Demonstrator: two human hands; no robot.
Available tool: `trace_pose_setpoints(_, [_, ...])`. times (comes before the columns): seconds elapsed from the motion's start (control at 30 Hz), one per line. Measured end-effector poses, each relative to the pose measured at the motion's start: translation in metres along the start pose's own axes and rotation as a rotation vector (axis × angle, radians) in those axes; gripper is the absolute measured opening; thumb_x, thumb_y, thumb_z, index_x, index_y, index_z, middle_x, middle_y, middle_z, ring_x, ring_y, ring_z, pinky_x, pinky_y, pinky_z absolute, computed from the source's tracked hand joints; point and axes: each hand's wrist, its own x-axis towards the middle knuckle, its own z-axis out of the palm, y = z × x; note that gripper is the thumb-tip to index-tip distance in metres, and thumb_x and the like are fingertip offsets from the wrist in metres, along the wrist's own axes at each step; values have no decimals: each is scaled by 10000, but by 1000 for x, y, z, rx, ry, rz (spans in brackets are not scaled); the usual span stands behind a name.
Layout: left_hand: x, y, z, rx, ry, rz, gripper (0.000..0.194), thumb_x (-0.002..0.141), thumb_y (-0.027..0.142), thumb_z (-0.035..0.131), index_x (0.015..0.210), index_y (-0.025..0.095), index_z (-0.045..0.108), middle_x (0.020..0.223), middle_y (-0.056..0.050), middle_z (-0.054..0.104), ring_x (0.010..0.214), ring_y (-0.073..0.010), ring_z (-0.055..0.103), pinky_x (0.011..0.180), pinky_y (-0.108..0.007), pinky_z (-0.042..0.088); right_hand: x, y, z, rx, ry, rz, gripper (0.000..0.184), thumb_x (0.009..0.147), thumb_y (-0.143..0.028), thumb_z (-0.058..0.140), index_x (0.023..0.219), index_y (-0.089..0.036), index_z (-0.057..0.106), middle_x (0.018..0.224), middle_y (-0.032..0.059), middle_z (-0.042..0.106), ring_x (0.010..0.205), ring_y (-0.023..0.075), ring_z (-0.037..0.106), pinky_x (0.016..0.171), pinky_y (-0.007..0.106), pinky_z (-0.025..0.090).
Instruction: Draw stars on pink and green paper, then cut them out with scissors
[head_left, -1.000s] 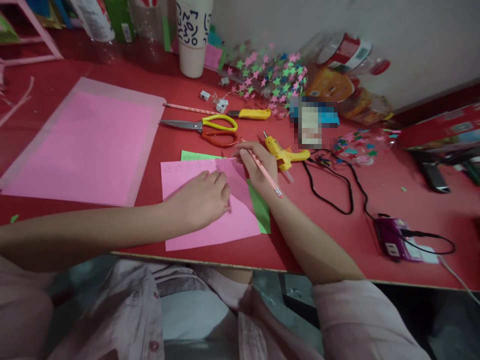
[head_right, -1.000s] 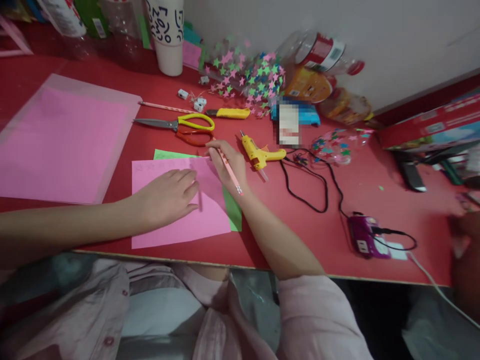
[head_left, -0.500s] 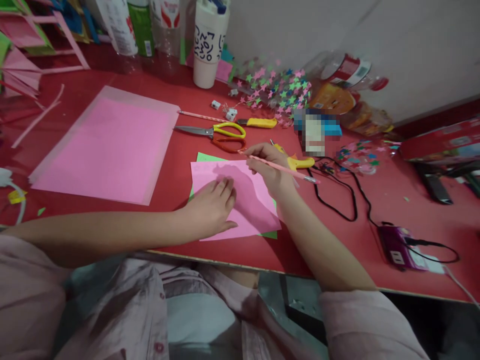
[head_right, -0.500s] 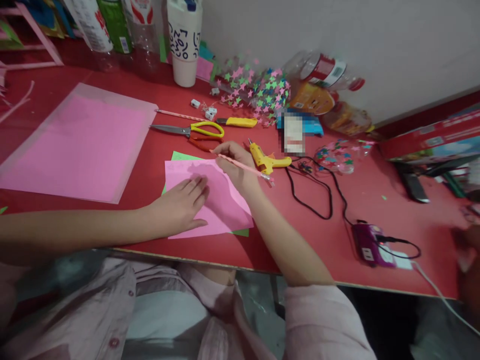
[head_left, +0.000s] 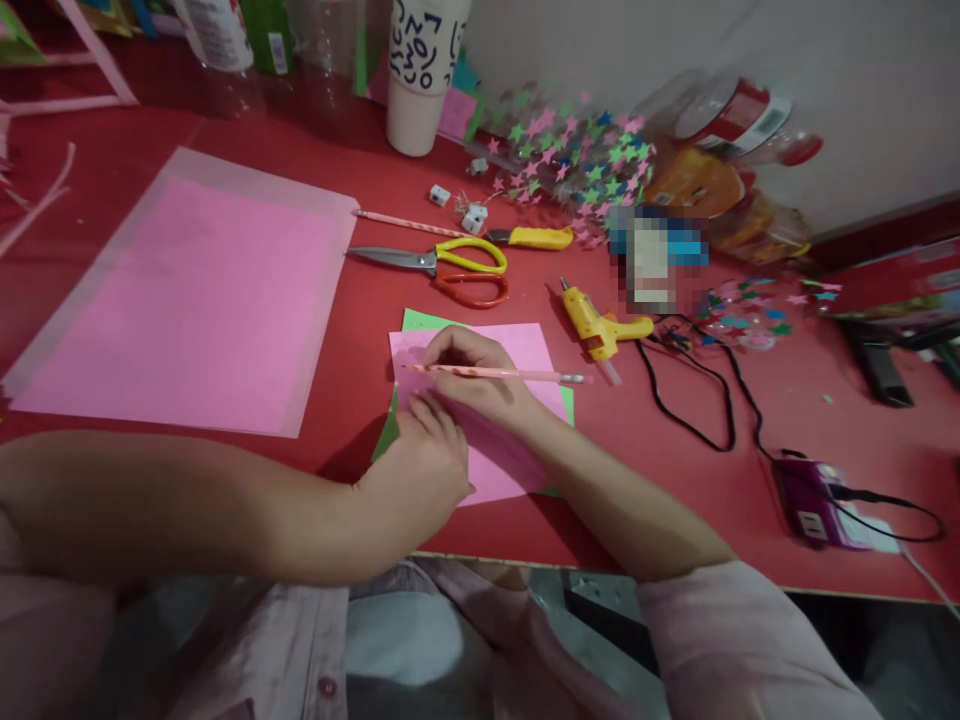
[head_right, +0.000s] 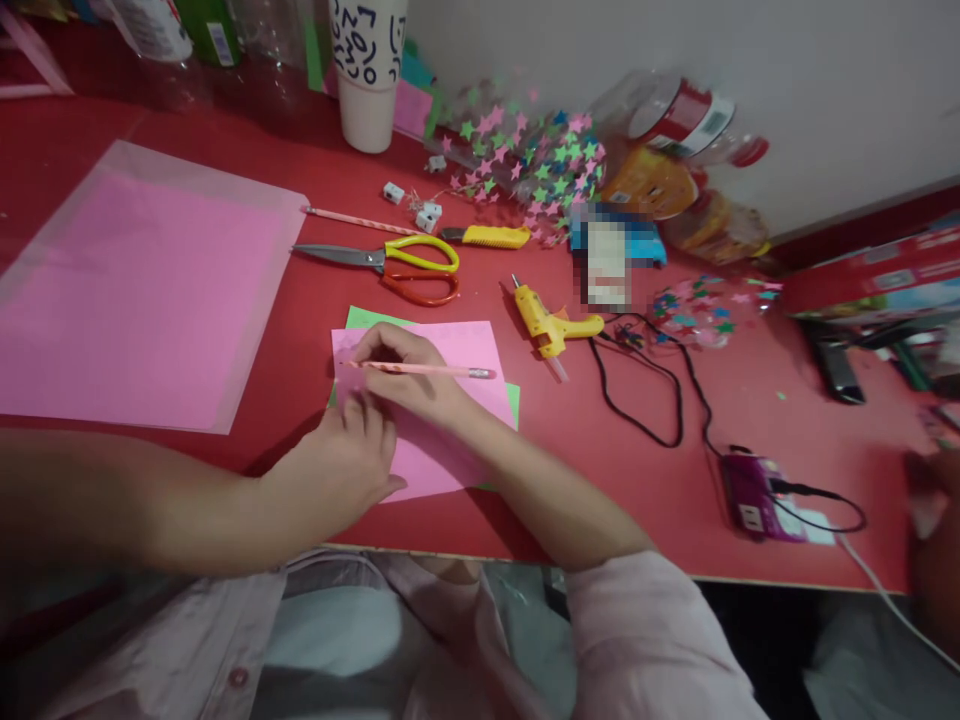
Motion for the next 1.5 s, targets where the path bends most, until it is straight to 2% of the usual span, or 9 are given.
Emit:
trace_pose_setpoints(0.2, [-3, -4, -3, 27, -29, -60, 668, 947, 526, 514, 1221, -75, 614, 1159, -408, 635, 1015, -458, 696, 742, -476, 579, -2, 8, -2, -83, 65, 0, 53, 725, -208, 602, 738, -202, 552, 665, -40, 555, 572, 90, 449, 527, 237, 339])
trace_pose_setpoints(0.43, [-4, -34, -21, 50, -137, 149, 508, 949, 444, 545, 1128, -12, 677, 862, -250, 726, 720, -297, 708, 563, -328, 527, 1, 7, -3, -88, 58, 23, 49, 733, -201, 597, 711, -198, 554, 656, -37, 550, 579, 93, 453, 539, 249, 350])
trace_pose_setpoints(0.57, [-5, -25, -12, 68, 8, 25, 711, 939, 589, 480, 1235, -42, 621, 1090, -340, 689, 976, -377, 706, 751, -411, 567, 3, 4, -7, -59, 72, 47, 59, 743, -178, 598, 714, -195, 550, 663, -36, 559, 586, 90, 467, 529, 240, 358])
trace_pose_setpoints(0.8, [10, -11, -5, 59, 1, -33, 715, 957, 568, 453, 1190, -85, 630, 1085, -388, 671, 921, -417, 727, 653, -411, 584, 9, 7, -15, 91, -10, 108, 89, 748, -169, 602, 713, -200, 526, 568, -59, 549, 492, 77, 461, 455, 214, 357])
trace_pose_setpoints(0.93, [15, -3, -5, 58, -44, -72, 738, 962, 568, 436, 1219, -103, 604, 1121, -410, 647, 1027, -468, 691, 656, -423, 589, 13, 11, -16, 128, -29, 71, 71, 725, -172, 609, 714, -198, 544, 565, -57, 566, 478, 80, 483, 440, 215, 367])
trace_pose_setpoints(1.17, [26, -15, -23, -120, -123, -77, 626, 1007, 458, 415, 1189, -104, 624, 1106, -371, 671, 910, -354, 727, 653, -350, 566, 15, 11, -20, 138, 17, 105, 65, 709, -177, 614, 710, -208, 557, 523, -62, 540, 461, 94, 480, 439, 225, 362])
trace_pose_setpoints(1.27, [24, -23, -24, -138, -177, 52, 444, 1011, 330, 448, 1052, -26, 711, 964, -279, 732, 833, -304, 732, 598, -307, 546, 11, 12, -19, 120, 42, 71, 63, 707, -193, 620, 751, -208, 576, 584, -50, 560, 510, 99, 485, 469, 233, 364])
trace_pose_setpoints(1.4, [11, -15, -5, 47, 42, -51, 460, 989, 327, 497, 1159, -69, 658, 1060, -345, 697, 886, -352, 732, 617, -354, 570, 6, 10, -17, 57, 49, 28, 59, 737, -228, 630, 747, -195, 581, 649, -40, 555, 561, 92, 452, 512, 238, 340])
trace_pose_setpoints(1.5, [5, -5, 7, 94, 110, -124, 505, 969, 395, 533, 1179, -46, 659, 1140, -360, 669, 997, -404, 716, 685, -398, 597, 4, 8, -16, -2, 50, 20, 40, 730, -206, 601, 738, -195, 564, 668, -36, 557, 584, 95, 449, 539, 245, 338])
